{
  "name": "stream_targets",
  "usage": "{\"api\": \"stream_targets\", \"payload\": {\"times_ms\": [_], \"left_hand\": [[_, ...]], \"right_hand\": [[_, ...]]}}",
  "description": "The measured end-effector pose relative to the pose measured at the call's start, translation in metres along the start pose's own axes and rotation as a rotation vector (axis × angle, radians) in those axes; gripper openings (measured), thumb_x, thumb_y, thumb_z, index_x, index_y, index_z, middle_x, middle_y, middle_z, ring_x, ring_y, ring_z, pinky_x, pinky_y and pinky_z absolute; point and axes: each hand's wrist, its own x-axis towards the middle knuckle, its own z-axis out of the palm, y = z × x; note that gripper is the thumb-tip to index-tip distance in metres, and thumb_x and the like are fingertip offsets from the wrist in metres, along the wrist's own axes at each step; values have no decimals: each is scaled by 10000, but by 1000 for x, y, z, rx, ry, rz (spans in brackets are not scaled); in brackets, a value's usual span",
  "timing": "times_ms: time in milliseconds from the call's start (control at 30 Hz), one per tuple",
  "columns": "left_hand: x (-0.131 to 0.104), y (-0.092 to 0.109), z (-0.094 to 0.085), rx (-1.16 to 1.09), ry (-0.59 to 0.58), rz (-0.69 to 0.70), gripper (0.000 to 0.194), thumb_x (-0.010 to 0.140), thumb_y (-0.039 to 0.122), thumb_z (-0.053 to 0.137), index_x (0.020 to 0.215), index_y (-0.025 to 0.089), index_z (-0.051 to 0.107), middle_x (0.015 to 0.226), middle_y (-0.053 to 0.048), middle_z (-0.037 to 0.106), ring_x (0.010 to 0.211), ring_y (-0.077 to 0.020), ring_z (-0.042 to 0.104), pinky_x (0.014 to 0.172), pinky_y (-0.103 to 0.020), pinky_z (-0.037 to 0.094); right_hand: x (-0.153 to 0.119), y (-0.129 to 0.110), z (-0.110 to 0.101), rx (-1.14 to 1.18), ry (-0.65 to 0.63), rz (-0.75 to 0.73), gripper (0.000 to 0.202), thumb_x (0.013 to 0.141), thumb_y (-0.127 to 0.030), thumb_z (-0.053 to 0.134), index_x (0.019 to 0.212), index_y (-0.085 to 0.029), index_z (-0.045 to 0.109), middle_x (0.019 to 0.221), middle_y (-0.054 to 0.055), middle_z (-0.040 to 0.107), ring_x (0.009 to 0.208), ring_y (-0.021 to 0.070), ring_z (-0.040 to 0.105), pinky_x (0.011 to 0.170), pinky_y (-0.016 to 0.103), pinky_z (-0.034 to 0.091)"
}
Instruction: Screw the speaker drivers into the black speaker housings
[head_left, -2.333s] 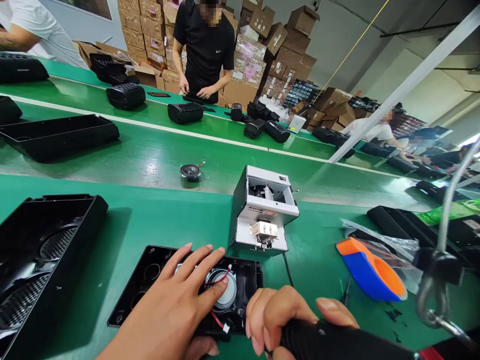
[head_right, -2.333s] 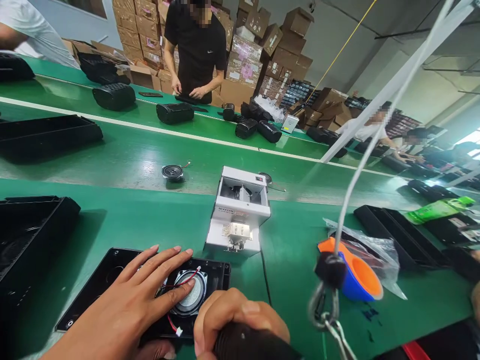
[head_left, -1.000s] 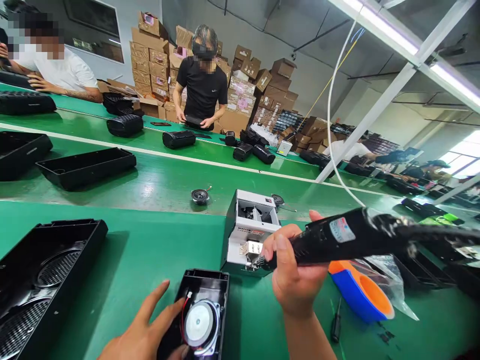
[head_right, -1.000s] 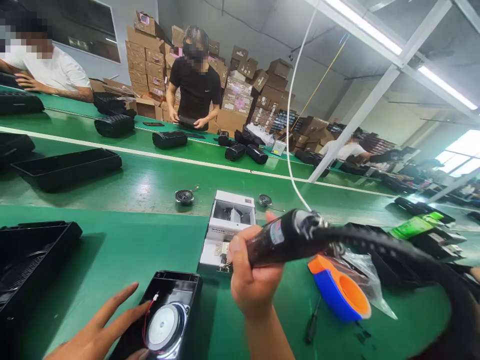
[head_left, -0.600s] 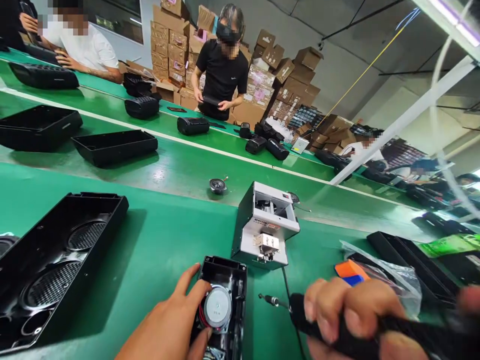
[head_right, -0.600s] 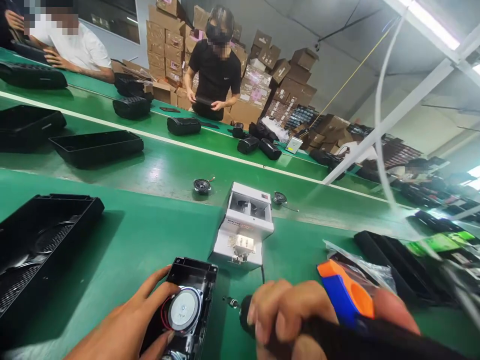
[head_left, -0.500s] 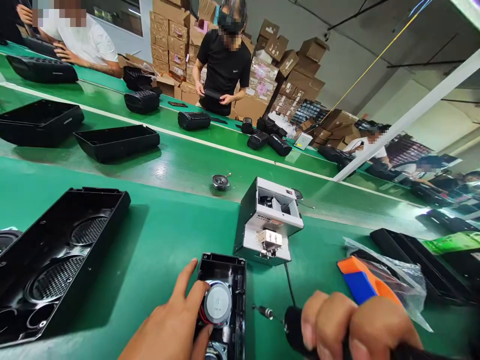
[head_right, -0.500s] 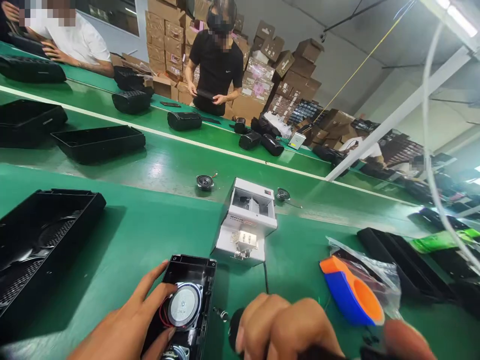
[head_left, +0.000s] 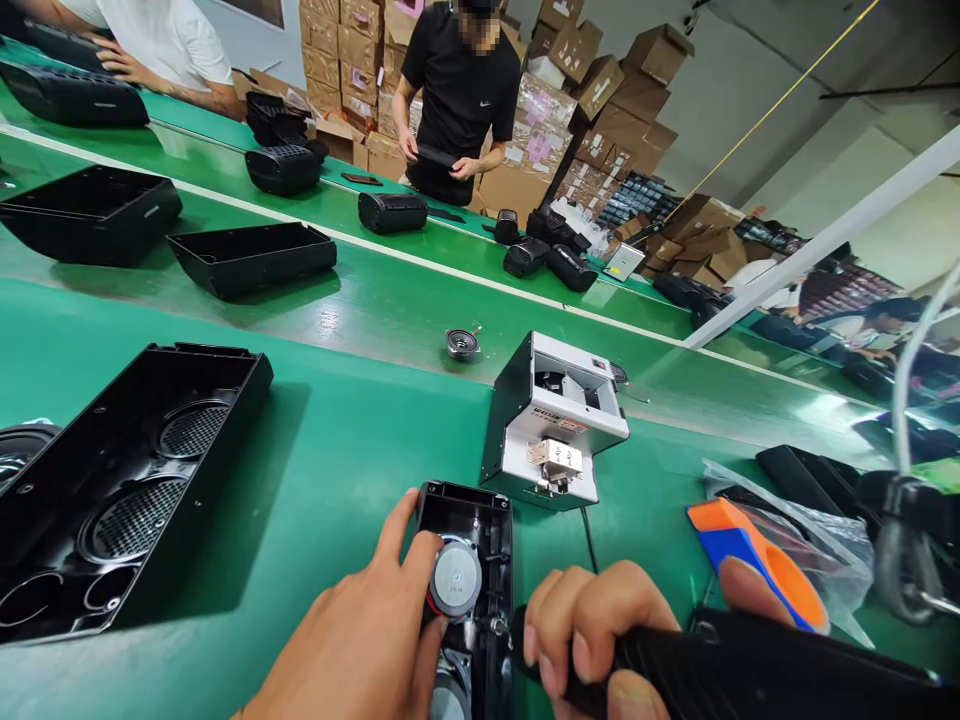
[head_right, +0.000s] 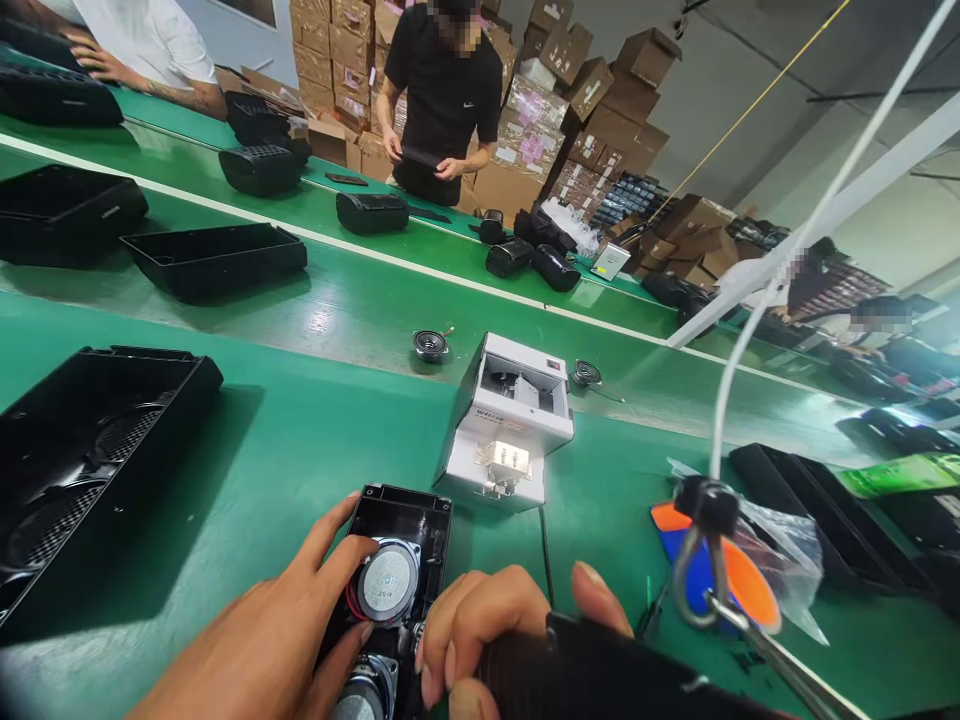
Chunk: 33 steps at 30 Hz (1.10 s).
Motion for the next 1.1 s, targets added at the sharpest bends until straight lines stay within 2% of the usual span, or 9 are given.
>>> {"api": "stream_targets", "payload": {"times_ms": [200,367,433,467,533,600,733,900,1100], "left_hand": [[-3,5,-5,31,5,-16,369,1070,164,511,1381,286,667,1993,-108,129,1074,-361,890,938,-567,706],[-2,0,-1,-9,21,10,365,1053,149,508,1355,287,660,1989,-111,161,1051,-327,890,923,-526,704],[-2,-2,1,-30,26,17,364,1044,155,512,1351,283,660,1988,-125,161,1034,-327,890,910,-528,702],[-2,-2,2,-33,26,20,359,1041,161,516,1346,283,662,1988,-127,158,1032,-333,890,909,-536,702],[0,-2,2,-19,27,19,362,1040,172,522,1351,293,665,1989,-117,156,1036,-347,892,909,-549,703],[1,0,2,-4,27,12,366,1049,176,514,1359,303,662,1988,-109,170,1036,-350,895,909,-544,702],[3,0,2,-11,14,9,352,1045,163,519,1344,298,646,1979,-132,189,1026,-344,895,916,-525,693],[0,-6,9,-80,36,38,339,1052,162,508,1339,302,620,1960,-142,211,1001,-315,878,897,-495,674],[0,-8,11,-183,67,56,324,1056,119,526,1301,316,605,1925,-103,250,1022,-241,854,914,-391,645]], "right_hand": [[-4,7,9,-30,161,11,302,1097,-493,730,917,-300,585,621,-67,509,441,185,519,405,313,511],[1,6,15,-21,147,-43,215,1102,-454,685,960,-298,644,625,-57,516,430,182,526,389,300,489],[3,5,17,-7,160,-58,95,1110,-407,685,1162,-328,687,673,-61,549,446,179,544,409,299,505],[4,4,18,-1,183,-66,211,1118,-380,687,1327,-363,664,709,-67,567,458,173,552,424,298,514],[9,2,23,-6,233,-94,488,1142,-348,673,1593,-437,507,769,-85,568,467,155,539,437,289,512],[15,-1,28,-41,243,-138,551,1173,-351,628,1669,-460,417,776,-103,519,448,136,484,420,272,474],[22,-1,32,-49,163,-163,465,1181,-354,600,1616,-419,453,749,-113,459,408,125,412,373,264,401],[18,3,29,57,73,-148,470,1139,-352,706,1552,-403,487,758,-115,501,416,112,458,378,255,389],[20,5,32,44,107,-171,458,1136,-343,703,1549,-401,513,736,-123,480,396,109,428,377,256,363]]}}
